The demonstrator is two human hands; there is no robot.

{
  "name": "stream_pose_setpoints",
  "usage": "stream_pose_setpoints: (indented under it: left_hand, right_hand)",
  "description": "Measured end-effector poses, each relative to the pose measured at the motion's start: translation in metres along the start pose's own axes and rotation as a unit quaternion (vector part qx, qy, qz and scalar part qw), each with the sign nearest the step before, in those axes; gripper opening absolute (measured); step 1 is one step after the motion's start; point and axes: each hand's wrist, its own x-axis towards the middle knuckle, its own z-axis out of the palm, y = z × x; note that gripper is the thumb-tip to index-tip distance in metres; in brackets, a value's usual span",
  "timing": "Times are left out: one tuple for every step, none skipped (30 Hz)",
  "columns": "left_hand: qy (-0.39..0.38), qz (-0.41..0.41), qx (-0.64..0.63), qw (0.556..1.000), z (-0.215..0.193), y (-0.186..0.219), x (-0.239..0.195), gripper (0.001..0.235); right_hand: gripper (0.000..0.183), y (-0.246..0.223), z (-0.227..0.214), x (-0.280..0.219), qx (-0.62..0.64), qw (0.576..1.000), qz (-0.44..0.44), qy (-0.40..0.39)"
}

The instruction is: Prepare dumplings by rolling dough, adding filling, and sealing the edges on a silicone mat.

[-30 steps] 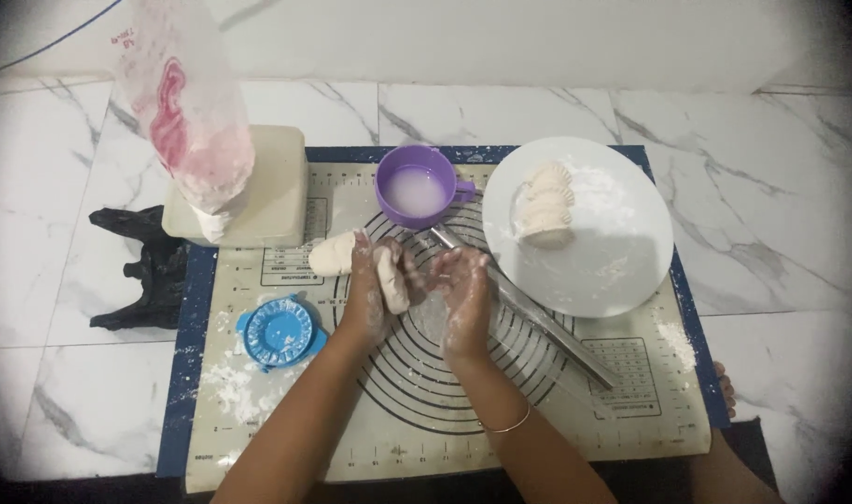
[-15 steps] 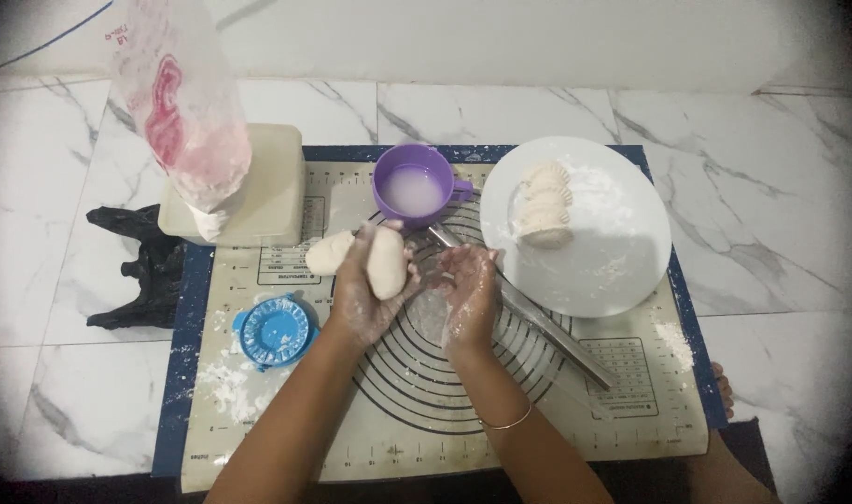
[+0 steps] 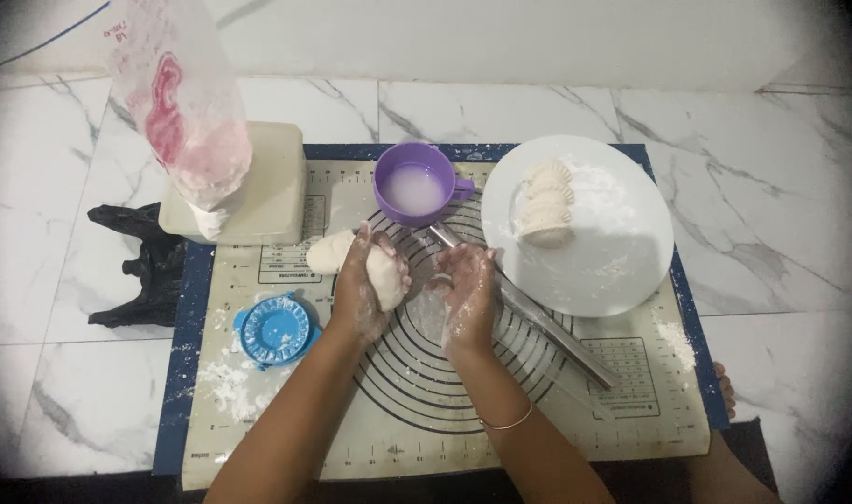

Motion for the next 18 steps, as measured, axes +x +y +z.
stream_pose_setpoints:
  left_hand:
    - [0.000,0.000,0.000,1.000,-0.001,0.000,0.001,0.053]
    - [0.003,0.001,0.005,1.000,-0.002,-0.001,0.002,0.053]
    - [0.007,0.002,0.010,1.000,-0.003,-0.001,0.002,0.053]
    - [0.007,0.002,0.011,1.000,-0.001,0.001,0.000,0.053]
    - [0.008,0.011,0.025,1.000,0.002,0.003,-0.003,0.049]
    - [0.010,0.020,0.040,0.999,0.005,0.005,-0.006,0.046]
    - [0.010,0.019,0.040,0.999,0.005,0.006,-0.006,0.046]
    - [0.009,0.010,0.034,0.999,0.006,0.007,-0.006,0.045]
    - [0.009,0.001,0.029,1.000,0.007,0.007,-0.006,0.044]
    - [0.009,0.001,0.029,1.000,0.008,0.007,-0.007,0.044]
    - [0.011,0.003,0.034,0.999,0.010,0.007,-0.008,0.043]
    - [0.014,0.004,0.039,0.999,0.011,0.007,-0.009,0.043]
    - [0.014,0.004,0.039,0.999,0.009,0.005,-0.007,0.043]
    - [0.017,0.003,0.036,0.999,0.007,0.004,-0.006,0.043]
    - [0.019,0.002,0.033,0.999,0.005,0.002,-0.005,0.042]
    - [0.019,0.001,0.033,0.999,0.007,0.003,-0.007,0.042]
    - [0.022,0.006,0.036,0.999,0.009,0.005,-0.008,0.042]
    - [0.024,0.011,0.039,0.999,0.012,0.006,-0.010,0.043]
  right_hand:
    - [0.055,0.000,0.000,0.000,0.000,1.000,0.000,0.001]
    - [0.055,-0.001,0.001,-0.001,0.002,1.000,0.000,-0.002]
    - [0.054,-0.001,0.001,-0.001,0.003,1.000,0.000,-0.004]
    - [0.054,0.000,0.000,-0.001,0.003,1.000,0.000,-0.004]
    - [0.054,0.002,0.000,0.000,0.000,1.000,0.002,-0.007]
    - [0.054,0.003,-0.001,0.001,-0.002,1.000,0.004,-0.009]
    - [0.054,0.001,0.000,0.000,-0.003,1.000,0.004,-0.009]
    - [0.055,-0.001,0.000,0.000,-0.005,1.000,0.007,-0.013]
    - [0.055,-0.002,0.001,-0.001,-0.008,1.000,0.011,-0.016]
    - [0.055,-0.001,0.000,0.000,-0.008,1.000,0.011,-0.016]
    - [0.055,0.000,0.000,-0.001,-0.008,1.000,0.013,-0.018]
    - [0.055,0.001,0.000,-0.001,-0.008,1.000,0.016,-0.019]
    - [0.055,0.000,0.001,-0.001,-0.008,1.000,0.016,-0.019]
    - [0.054,-0.001,0.002,-0.002,-0.001,1.000,0.017,-0.016]
    - [0.053,-0.002,0.003,-0.002,0.007,1.000,0.019,-0.013]
    - [0.053,-0.001,0.003,-0.002,0.007,1.000,0.019,-0.013]
    - [0.053,0.000,0.002,-0.001,0.000,1.000,0.021,-0.013]
    - [0.054,0.001,0.002,0.000,-0.007,1.000,0.024,-0.014]
